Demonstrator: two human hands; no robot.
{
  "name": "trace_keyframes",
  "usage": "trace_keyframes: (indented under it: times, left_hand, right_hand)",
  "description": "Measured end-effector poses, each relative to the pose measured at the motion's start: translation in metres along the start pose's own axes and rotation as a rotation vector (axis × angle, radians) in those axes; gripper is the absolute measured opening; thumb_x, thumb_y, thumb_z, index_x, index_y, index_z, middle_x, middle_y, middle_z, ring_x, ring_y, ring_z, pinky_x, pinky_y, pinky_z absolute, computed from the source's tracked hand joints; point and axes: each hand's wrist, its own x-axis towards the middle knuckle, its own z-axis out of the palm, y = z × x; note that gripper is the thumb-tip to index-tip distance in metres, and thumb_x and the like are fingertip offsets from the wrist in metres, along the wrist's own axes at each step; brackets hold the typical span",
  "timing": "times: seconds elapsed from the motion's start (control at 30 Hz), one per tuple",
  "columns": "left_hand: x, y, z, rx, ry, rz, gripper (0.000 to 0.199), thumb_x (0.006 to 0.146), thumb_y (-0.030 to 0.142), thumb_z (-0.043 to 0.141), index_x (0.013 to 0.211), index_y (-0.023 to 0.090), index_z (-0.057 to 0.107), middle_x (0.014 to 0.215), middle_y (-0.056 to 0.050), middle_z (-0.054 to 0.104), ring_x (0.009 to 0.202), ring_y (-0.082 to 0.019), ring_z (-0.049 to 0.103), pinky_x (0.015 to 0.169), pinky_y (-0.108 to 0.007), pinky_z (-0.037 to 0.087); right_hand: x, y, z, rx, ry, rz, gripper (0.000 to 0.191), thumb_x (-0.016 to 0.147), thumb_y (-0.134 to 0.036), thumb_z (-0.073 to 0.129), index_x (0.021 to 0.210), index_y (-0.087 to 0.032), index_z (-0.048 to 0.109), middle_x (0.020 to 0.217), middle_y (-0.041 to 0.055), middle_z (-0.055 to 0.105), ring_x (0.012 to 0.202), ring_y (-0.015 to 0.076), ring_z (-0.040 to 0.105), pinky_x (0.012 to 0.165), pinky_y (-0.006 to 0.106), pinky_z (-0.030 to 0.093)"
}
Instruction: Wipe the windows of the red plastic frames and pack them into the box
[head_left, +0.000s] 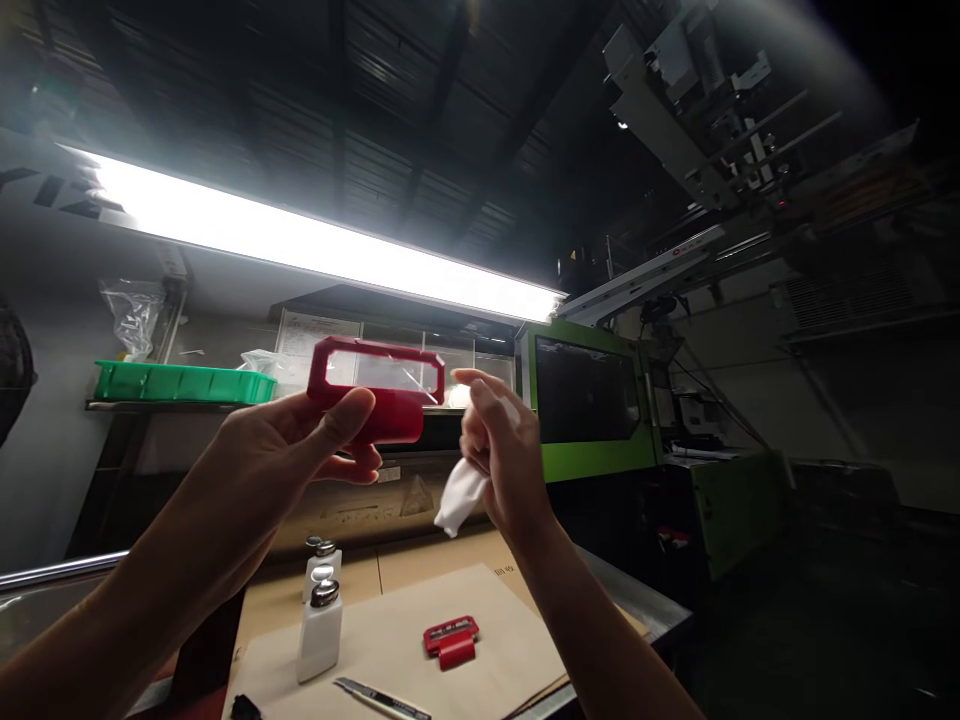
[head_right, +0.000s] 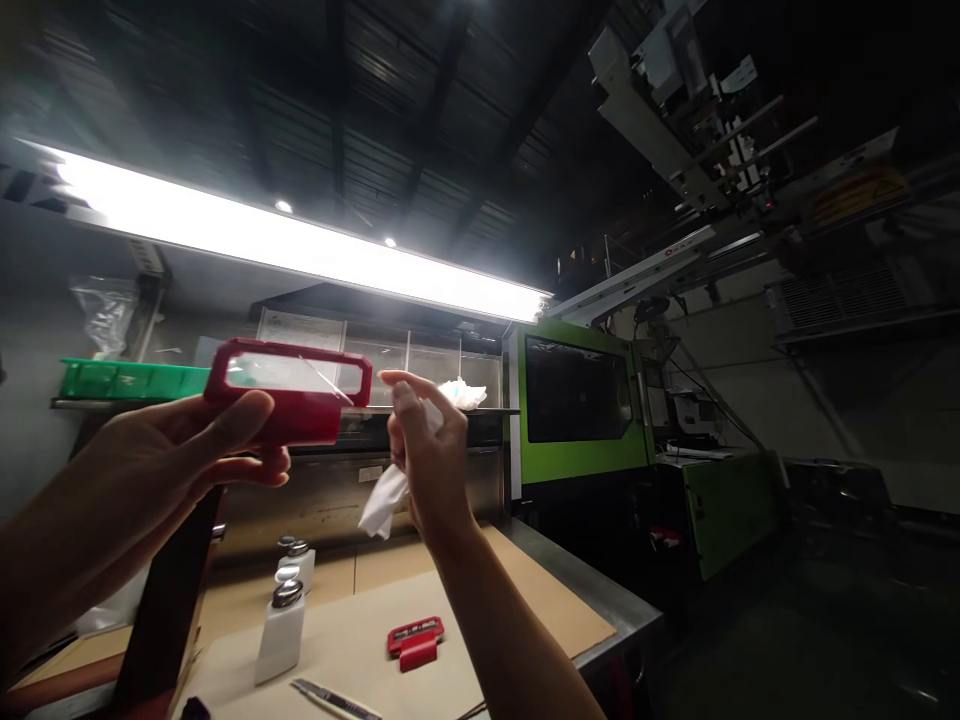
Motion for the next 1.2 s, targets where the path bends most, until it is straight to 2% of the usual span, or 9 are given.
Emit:
trace_keyframes:
  times: [0.07,0.17,0.23,0.33,0.5,0.63,0.83,0.97,1.2]
  left_hand:
    - [0.001,-0.002,-0.001,0.089,0.03,-0.028,0.043,0.064,0.059,0.068,0.082,0.02,0.073,0.068,-0.001,0.073,0.05,-0.012,0.062,0.052,-0.023,0.054]
    - [0.001,-0.006,-0.001,0.204,0.0,-0.073,0.047,0.066,0.062,0.064,0.085,0.019,0.073,0.066,-0.001,0.073,0.056,-0.015,0.065,0.055,-0.024,0.053]
    - [0.0,-0.01,0.0,0.244,-0.034,-0.092,0.045,0.067,0.061,0.064,0.084,0.02,0.072,0.064,0.0,0.073,0.059,-0.015,0.065,0.055,-0.023,0.052]
    - [-0.004,-0.014,0.0,0.254,-0.049,-0.139,0.041,0.064,0.058,0.067,0.081,0.021,0.072,0.063,0.001,0.072,0.057,-0.014,0.064,0.049,-0.021,0.051]
    - [-0.013,-0.016,-0.004,0.258,-0.038,-0.256,0.049,0.059,0.058,0.069,0.091,0.021,0.071,0.071,-0.002,0.075,0.067,-0.019,0.068,0.047,-0.022,0.052]
    - [-0.023,-0.025,-0.01,0.279,-0.013,-0.285,0.053,0.055,0.059,0.071,0.091,0.019,0.071,0.06,0.0,0.071,0.055,-0.018,0.063,0.05,-0.025,0.052]
    - [-0.048,-0.047,-0.027,0.292,0.031,-0.48,0.063,0.06,0.068,0.064,0.104,0.023,0.065,0.07,-0.002,0.073,0.067,-0.023,0.067,0.068,-0.037,0.058]
    - [-0.068,-0.053,-0.038,0.253,0.073,-0.571,0.067,0.056,0.068,0.068,0.106,0.024,0.064,0.073,-0.003,0.073,0.074,-0.027,0.069,0.07,-0.041,0.06]
    - [-0.084,-0.046,-0.045,0.267,0.069,-0.602,0.064,0.062,0.065,0.066,0.11,0.025,0.058,0.089,-0.003,0.074,0.069,-0.023,0.069,0.072,-0.037,0.06]
  right_hand:
    - [-0.017,0.001,-0.003,-0.302,0.024,-0.305,0.014,0.085,-0.019,0.054,0.089,-0.022,0.066,0.055,-0.0075,0.051,0.04,0.0039,0.035,0.037,0.018,0.028]
    - [-0.042,0.011,-0.003,-0.664,-0.221,-0.658,0.031,0.079,-0.007,0.049,0.103,-0.02,0.064,0.079,-0.0012,0.07,0.051,0.0063,0.055,0.051,0.019,0.045]
    - [-0.052,0.024,-0.003,-0.853,-0.351,-0.764,0.043,0.076,-0.006,0.047,0.118,-0.014,0.057,0.077,0.001,0.071,0.056,0.0098,0.061,0.055,0.021,0.048]
    - [-0.054,0.046,-0.005,-1.087,-0.295,-0.762,0.052,0.078,-0.008,0.043,0.13,-0.008,0.046,0.065,-0.0002,0.068,0.051,0.0128,0.06,0.048,0.024,0.044]
    - [-0.054,0.068,-0.013,-1.223,-0.196,-0.66,0.052,0.082,-0.013,0.039,0.134,-0.009,0.043,0.06,-0.0001,0.066,0.045,0.0127,0.054,0.043,0.025,0.034]
    - [-0.07,0.075,-0.008,-1.081,-0.217,-0.453,0.049,0.082,-0.017,0.04,0.13,-0.009,0.047,0.058,-0.0001,0.063,0.043,0.011,0.049,0.045,0.024,0.036]
    - [-0.085,0.078,0.002,-0.253,0.029,0.222,0.048,0.085,-0.044,0.055,0.123,-0.015,0.049,0.052,-0.0089,0.042,0.042,0.0056,0.034,0.04,0.017,0.029]
    - [-0.09,0.084,0.006,0.253,-0.138,0.644,0.05,0.081,-0.058,0.056,0.105,-0.014,0.06,0.043,-0.0118,0.032,0.038,0.0034,0.018,0.036,0.018,0.013]
    - [-0.11,0.1,0.029,0.619,-0.123,0.703,0.027,0.076,-0.04,0.068,0.085,-0.014,0.068,0.038,-0.0122,0.033,0.034,0.0014,0.017,0.035,0.019,0.011]
